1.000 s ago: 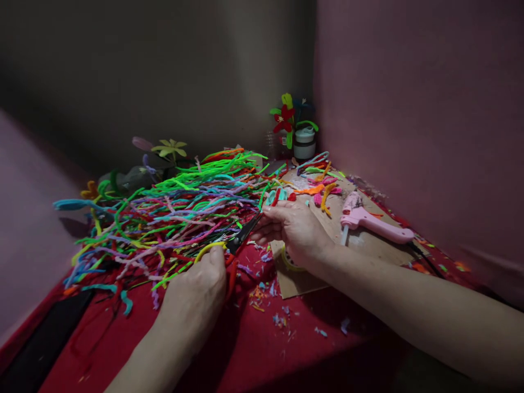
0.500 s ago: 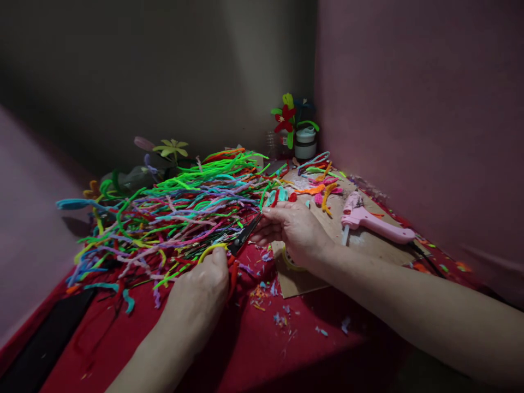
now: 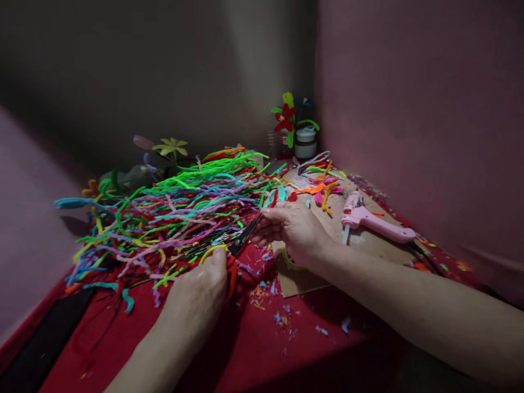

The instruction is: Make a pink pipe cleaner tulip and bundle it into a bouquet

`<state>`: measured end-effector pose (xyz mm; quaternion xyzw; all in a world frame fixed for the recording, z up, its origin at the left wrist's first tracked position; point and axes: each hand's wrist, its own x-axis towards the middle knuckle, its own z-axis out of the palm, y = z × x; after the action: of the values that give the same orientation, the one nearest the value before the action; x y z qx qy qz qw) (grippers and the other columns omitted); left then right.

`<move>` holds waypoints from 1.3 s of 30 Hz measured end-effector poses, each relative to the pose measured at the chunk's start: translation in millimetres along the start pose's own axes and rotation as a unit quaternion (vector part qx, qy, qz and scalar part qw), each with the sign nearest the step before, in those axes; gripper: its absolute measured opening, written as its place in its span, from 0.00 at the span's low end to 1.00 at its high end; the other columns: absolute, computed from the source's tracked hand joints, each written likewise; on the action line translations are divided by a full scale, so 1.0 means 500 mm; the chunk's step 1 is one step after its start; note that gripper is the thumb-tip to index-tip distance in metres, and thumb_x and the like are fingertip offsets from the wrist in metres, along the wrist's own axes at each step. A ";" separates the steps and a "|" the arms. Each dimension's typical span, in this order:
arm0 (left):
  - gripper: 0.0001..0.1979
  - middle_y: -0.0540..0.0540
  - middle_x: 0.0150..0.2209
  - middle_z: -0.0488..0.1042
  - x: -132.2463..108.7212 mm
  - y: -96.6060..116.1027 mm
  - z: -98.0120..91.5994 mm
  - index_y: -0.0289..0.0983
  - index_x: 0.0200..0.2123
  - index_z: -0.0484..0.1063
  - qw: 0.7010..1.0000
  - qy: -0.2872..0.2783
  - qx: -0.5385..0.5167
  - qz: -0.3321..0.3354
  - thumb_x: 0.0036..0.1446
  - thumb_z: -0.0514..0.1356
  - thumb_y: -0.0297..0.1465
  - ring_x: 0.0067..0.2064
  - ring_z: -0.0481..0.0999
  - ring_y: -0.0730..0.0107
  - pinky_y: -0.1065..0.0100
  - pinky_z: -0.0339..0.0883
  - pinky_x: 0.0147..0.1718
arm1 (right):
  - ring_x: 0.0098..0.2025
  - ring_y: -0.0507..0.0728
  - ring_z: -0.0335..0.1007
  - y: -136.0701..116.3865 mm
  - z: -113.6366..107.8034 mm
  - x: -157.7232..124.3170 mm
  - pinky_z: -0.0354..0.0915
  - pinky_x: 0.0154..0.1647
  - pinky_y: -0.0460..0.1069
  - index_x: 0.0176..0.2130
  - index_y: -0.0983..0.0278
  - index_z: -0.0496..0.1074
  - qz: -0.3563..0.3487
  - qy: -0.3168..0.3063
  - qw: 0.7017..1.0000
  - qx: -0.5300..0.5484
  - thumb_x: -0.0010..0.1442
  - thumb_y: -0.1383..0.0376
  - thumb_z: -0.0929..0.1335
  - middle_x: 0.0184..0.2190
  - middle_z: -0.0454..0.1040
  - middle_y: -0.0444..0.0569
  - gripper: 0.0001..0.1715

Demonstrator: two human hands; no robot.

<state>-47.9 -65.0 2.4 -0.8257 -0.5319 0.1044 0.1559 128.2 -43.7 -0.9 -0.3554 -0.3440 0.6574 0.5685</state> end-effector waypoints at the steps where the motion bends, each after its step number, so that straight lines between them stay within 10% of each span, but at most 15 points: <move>1: 0.13 0.47 0.17 0.68 -0.001 0.001 0.000 0.33 0.33 0.64 1.000 -0.002 0.002 0.002 0.56 0.41 0.20 0.21 0.75 0.61 0.69 0.63 0.20 | 0.18 0.51 0.69 0.000 -0.001 0.001 0.66 0.22 0.46 0.19 0.67 0.68 -0.002 0.001 1.000 -0.001 0.51 0.68 0.63 0.17 0.73 0.48 0.12; 39: 0.17 0.43 0.22 0.70 -0.005 0.005 -0.013 0.32 0.33 0.67 0.999 0.007 0.031 -0.010 0.56 0.39 0.18 0.21 0.74 0.59 0.68 0.57 0.16 | 0.16 0.50 0.67 -0.006 0.002 0.000 0.66 0.22 0.47 0.19 0.67 0.66 0.000 0.013 1.000 0.000 0.51 0.71 0.63 0.15 0.71 0.47 0.12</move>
<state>-44.7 -69.0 7.6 -0.8158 -0.5357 0.1131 0.1862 128.6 -43.2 2.2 -0.3639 -0.3369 0.6526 0.5728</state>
